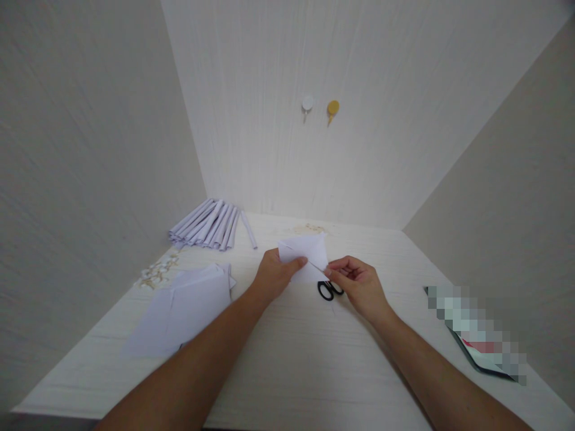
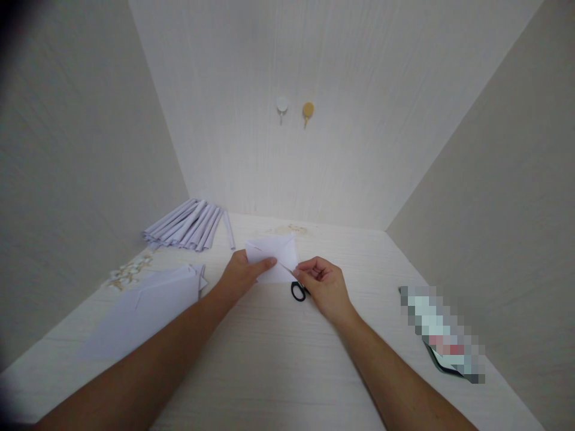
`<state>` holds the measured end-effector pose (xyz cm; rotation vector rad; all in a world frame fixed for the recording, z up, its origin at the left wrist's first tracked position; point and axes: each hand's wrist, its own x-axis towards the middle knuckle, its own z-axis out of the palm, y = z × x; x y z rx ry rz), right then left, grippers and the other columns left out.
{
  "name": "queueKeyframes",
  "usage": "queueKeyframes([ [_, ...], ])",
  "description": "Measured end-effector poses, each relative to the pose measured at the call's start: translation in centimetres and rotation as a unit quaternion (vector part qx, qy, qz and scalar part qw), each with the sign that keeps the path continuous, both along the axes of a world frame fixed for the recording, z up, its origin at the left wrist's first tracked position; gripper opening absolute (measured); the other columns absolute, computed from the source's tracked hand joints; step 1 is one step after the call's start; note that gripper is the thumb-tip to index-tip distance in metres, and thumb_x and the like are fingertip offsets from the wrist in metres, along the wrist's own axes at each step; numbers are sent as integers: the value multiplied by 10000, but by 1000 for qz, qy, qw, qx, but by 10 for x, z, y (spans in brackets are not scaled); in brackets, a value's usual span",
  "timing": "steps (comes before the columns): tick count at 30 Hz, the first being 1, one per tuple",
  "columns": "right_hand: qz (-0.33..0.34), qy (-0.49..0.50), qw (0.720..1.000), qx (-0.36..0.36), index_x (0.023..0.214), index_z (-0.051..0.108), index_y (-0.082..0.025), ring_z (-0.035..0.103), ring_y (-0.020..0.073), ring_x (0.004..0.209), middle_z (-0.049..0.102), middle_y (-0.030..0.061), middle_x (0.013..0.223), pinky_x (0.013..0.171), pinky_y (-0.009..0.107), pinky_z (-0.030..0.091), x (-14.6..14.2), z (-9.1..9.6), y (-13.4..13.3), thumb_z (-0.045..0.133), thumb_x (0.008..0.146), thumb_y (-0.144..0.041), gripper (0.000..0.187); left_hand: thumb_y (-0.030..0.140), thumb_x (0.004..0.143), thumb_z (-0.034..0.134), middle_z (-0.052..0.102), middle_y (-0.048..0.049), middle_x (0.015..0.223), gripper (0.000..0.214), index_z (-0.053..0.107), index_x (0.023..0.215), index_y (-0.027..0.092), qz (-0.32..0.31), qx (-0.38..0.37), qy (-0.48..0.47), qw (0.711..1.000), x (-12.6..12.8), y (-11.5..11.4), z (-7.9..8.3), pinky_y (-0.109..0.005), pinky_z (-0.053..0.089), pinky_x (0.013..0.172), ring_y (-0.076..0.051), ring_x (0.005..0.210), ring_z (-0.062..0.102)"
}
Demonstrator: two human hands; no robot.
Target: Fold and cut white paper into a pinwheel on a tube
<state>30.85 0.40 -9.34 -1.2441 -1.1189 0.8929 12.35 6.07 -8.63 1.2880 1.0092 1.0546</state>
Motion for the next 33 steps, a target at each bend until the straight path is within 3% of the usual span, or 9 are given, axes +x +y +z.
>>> queueKeyframes([
  [10,15,52,998,17,689,654,-204,586,117,570,680,-12,636,564,247,468,0,-2,2,945,541,-402,382,277,701,779,770,-85,761,151,762,760,139,-4,4,3,1000,0,1,-1,-280,501,580,-217,704,694],
  [17,12,51,998,27,679,619,-200,561,100,560,648,-29,625,548,229,445,1,-1,3,939,560,-359,377,325,689,782,783,-108,842,272,765,868,122,-12,-3,-15,1000,1,3,-7,-284,500,550,-205,657,685],
  [20,34,60,997,28,808,637,-212,584,103,571,667,-38,659,579,239,469,1,-2,3,924,584,-314,378,345,670,795,784,-117,893,340,756,917,114,-9,-3,-23,1000,1,5,-9,-299,519,585,-214,693,692],
  [24,69,71,995,19,1058,594,-259,623,124,618,699,-45,755,623,265,508,1,-3,2,912,581,-262,574,365,649,813,776,-99,883,345,749,889,126,-12,-2,-46,999,1,5,-9,-312,531,648,-217,735,687],
  [28,48,64,995,55,1159,580,-294,658,146,730,691,-33,857,684,286,534,2,-1,2,875,656,-331,583,321,621,829,768,-85,826,325,756,871,126,-75,-48,-64,994,0,2,-5,-307,517,637,-206,689,679],
  [31,16,33,997,74,1013,671,-258,641,157,704,683,-14,779,659,293,519,3,2,1,855,687,-388,397,262,579,844,752,-68,764,302,759,832,122,-119,-70,-52,989,0,1,-3,-283,488,602,-182,630,659],
  [33,-8,16,997,75,879,696,-235,600,148,625,658,-16,678,605,291,494,3,3,0,857,682,-406,307,240,561,854,742,-57,755,309,746,825,121,-116,-64,-51,990,0,2,-4,-269,477,595,-165,616,646],
])
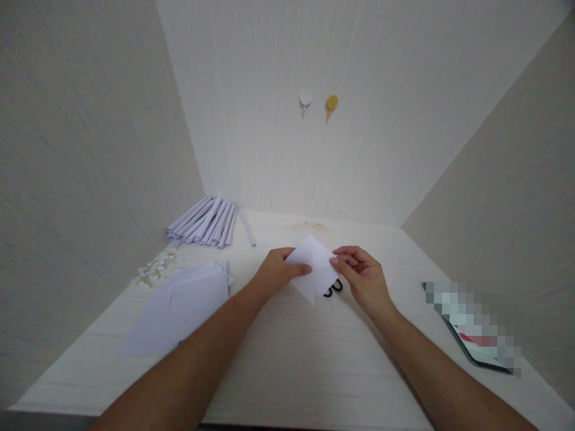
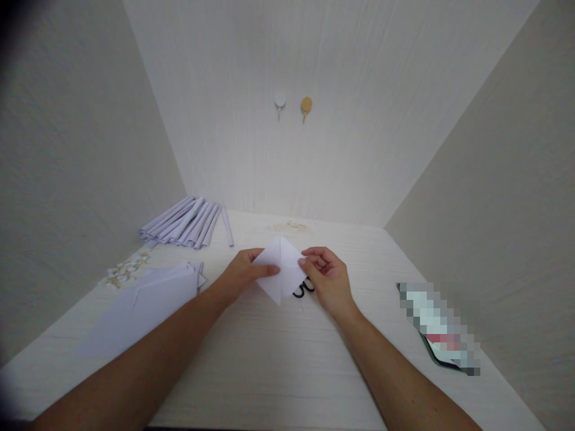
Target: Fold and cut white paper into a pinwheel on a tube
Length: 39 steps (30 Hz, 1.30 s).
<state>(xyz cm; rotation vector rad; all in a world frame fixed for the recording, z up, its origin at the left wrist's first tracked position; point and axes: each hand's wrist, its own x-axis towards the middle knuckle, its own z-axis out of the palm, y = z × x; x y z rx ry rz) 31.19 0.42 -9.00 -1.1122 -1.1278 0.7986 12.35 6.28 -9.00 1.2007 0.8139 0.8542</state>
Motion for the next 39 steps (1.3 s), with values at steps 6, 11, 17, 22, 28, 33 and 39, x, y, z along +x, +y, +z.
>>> queueKeyframes([
  [6,11,3,1000,-21,771,732,-214,615,151,619,708,12,667,596,287,489,-2,2,-1,893,623,-383,276,212,540,877,704,-6,790,547,649,1036,165,99,-1,-82,992,1,3,-1,-250,497,600,-148,650,647],
  [11,7,23,999,-40,748,756,-213,634,153,650,729,23,697,614,278,503,-3,1,-1,907,594,-380,273,243,549,902,725,-29,815,522,651,996,145,88,-43,-146,984,5,-1,3,-251,514,623,-150,673,665],
  [17,-7,18,999,-50,769,762,-216,657,174,672,745,31,717,640,296,522,-5,0,-1,883,612,-355,242,379,661,844,784,-121,919,354,770,886,115,55,-1,-17,998,5,-3,-2,-317,541,689,-223,771,705],
  [22,32,5,997,-65,825,804,-235,640,158,648,737,7,691,630,281,513,-4,-1,-2,747,670,-255,166,356,681,816,790,-117,893,339,775,919,118,114,14,8,993,4,1,-6,-321,534,669,-228,740,708],
  [28,45,0,998,-47,809,792,-229,668,171,666,762,28,730,644,299,536,-5,-2,-2,793,623,-245,187,342,685,798,787,-120,920,344,765,939,111,117,16,6,993,3,1,-4,-312,528,673,-218,739,701],
  [33,51,-3,997,-55,774,786,-221,658,161,631,765,33,718,605,288,528,-5,-1,-3,863,626,-351,212,352,675,796,783,-112,887,330,767,904,116,118,21,11,993,3,2,-4,-308,521,664,-221,738,699],
  [39,46,-2,996,-72,738,760,-210,660,169,623,757,38,693,610,303,539,-6,1,-4,881,615,-484,324,363,662,805,773,-87,816,299,765,841,127,112,24,3,993,3,2,-4,-294,502,628,-202,676,678],
])
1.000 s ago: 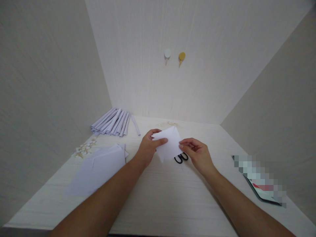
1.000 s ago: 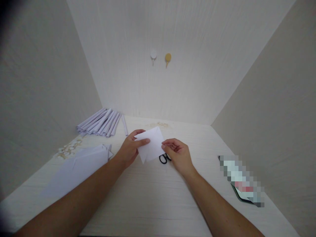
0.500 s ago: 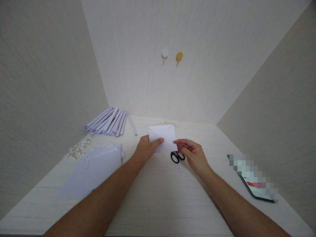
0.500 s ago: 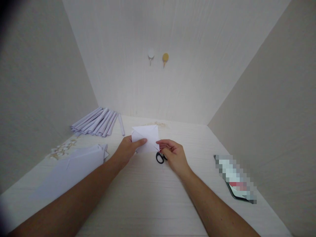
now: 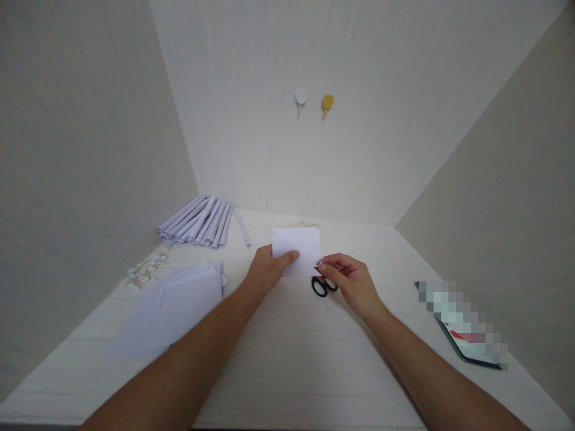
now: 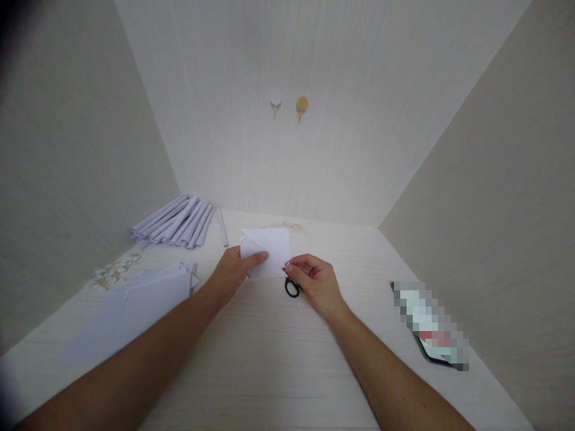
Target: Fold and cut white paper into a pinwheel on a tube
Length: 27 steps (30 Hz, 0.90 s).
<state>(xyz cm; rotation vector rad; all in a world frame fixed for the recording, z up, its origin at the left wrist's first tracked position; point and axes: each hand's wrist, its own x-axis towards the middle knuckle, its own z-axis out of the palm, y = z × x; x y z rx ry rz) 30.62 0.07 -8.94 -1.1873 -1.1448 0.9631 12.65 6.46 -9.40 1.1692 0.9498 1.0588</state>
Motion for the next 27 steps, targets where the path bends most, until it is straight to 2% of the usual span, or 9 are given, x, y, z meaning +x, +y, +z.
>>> queueKeyframes([
  [9,-21,-29,999,8,685,726,-214,605,153,575,711,19,633,555,281,480,1,-2,1,880,609,-461,301,351,663,817,785,-105,872,309,769,864,122,-15,-5,-13,1000,0,-1,0,-310,532,672,-217,728,702],
  [17,-22,-5,1000,13,691,697,-217,603,152,586,707,10,639,563,284,482,1,-3,2,887,615,-432,297,329,688,808,787,-104,855,300,772,901,120,-18,4,-14,1000,0,-1,0,-325,541,675,-221,719,705],
  [27,-26,7,1000,15,679,680,-204,593,138,555,708,7,630,541,265,468,3,-5,4,899,599,-405,308,339,671,816,790,-99,864,291,776,858,120,-26,17,-11,999,0,-2,1,-316,530,675,-212,713,699],
])
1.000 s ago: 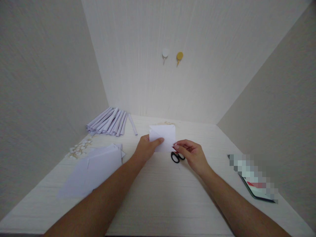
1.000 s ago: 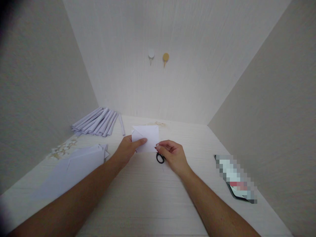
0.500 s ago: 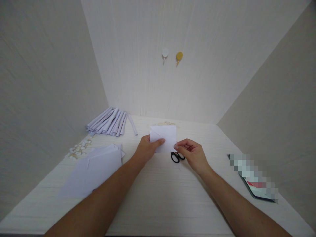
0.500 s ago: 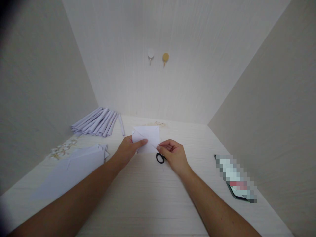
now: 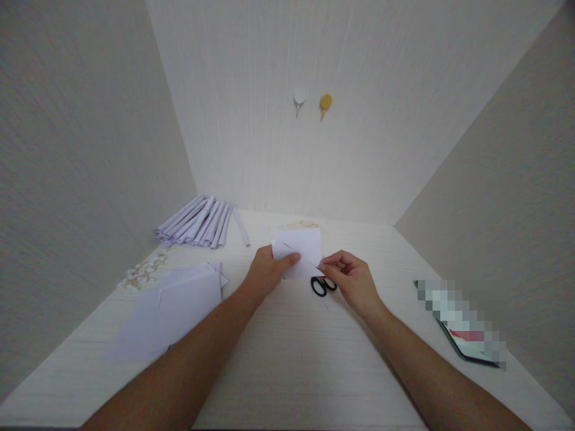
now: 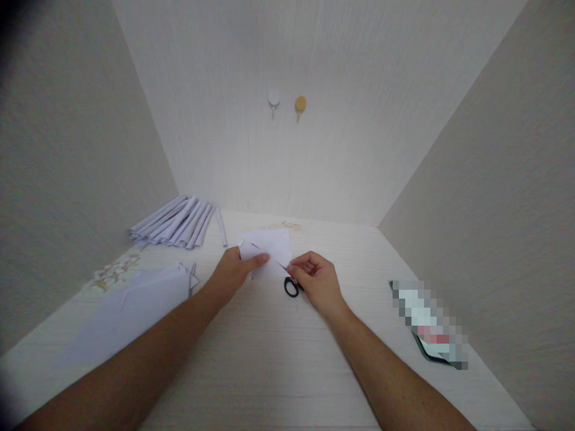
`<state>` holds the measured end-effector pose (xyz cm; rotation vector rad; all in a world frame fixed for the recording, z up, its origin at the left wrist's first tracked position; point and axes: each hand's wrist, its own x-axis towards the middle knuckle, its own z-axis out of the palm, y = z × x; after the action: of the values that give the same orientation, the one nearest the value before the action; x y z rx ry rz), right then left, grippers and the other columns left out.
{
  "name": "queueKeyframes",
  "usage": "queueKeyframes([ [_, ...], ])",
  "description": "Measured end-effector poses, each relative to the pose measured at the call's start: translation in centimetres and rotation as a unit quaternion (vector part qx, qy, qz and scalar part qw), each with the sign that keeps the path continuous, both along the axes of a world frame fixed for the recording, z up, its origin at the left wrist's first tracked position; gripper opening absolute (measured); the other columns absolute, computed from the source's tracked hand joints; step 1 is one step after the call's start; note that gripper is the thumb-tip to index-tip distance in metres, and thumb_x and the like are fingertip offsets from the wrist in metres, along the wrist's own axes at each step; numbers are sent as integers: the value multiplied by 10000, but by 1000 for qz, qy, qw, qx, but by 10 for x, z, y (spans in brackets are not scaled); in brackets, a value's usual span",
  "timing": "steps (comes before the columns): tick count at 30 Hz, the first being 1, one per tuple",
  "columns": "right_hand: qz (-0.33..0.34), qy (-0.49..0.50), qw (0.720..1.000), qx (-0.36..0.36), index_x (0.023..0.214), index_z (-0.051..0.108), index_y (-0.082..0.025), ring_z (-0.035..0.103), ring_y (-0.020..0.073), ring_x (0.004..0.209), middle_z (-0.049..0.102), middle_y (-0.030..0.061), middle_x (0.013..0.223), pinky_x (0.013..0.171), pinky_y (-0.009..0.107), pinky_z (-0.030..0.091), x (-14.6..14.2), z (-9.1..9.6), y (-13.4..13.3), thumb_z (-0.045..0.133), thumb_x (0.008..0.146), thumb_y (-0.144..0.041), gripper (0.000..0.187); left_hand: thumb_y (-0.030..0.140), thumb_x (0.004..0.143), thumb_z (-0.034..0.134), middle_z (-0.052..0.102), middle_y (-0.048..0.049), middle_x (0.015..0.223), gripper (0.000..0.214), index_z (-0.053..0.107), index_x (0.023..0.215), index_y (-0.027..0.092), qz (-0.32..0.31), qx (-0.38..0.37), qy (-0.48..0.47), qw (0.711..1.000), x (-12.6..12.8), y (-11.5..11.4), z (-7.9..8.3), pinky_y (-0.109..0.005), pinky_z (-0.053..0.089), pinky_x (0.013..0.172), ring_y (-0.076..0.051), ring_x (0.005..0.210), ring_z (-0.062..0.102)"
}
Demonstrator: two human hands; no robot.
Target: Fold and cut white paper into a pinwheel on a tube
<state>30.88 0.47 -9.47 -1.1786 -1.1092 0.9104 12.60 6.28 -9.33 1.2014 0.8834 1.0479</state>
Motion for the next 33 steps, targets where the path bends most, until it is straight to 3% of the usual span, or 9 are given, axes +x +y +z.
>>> queueKeyframes([
  [22,3,30,999,20,747,671,-208,634,140,573,701,-9,646,568,267,527,-1,1,1,905,583,-360,324,330,652,812,784,-92,856,278,769,842,131,-1,5,-2,1000,0,1,-2,-324,533,691,-215,724,696],
  [33,31,14,999,-15,761,651,-203,643,143,576,691,-20,623,583,269,507,0,0,0,864,615,-294,273,343,636,812,755,-63,803,311,749,856,132,25,-1,-23,999,0,5,-3,-303,506,643,-183,667,649],
])
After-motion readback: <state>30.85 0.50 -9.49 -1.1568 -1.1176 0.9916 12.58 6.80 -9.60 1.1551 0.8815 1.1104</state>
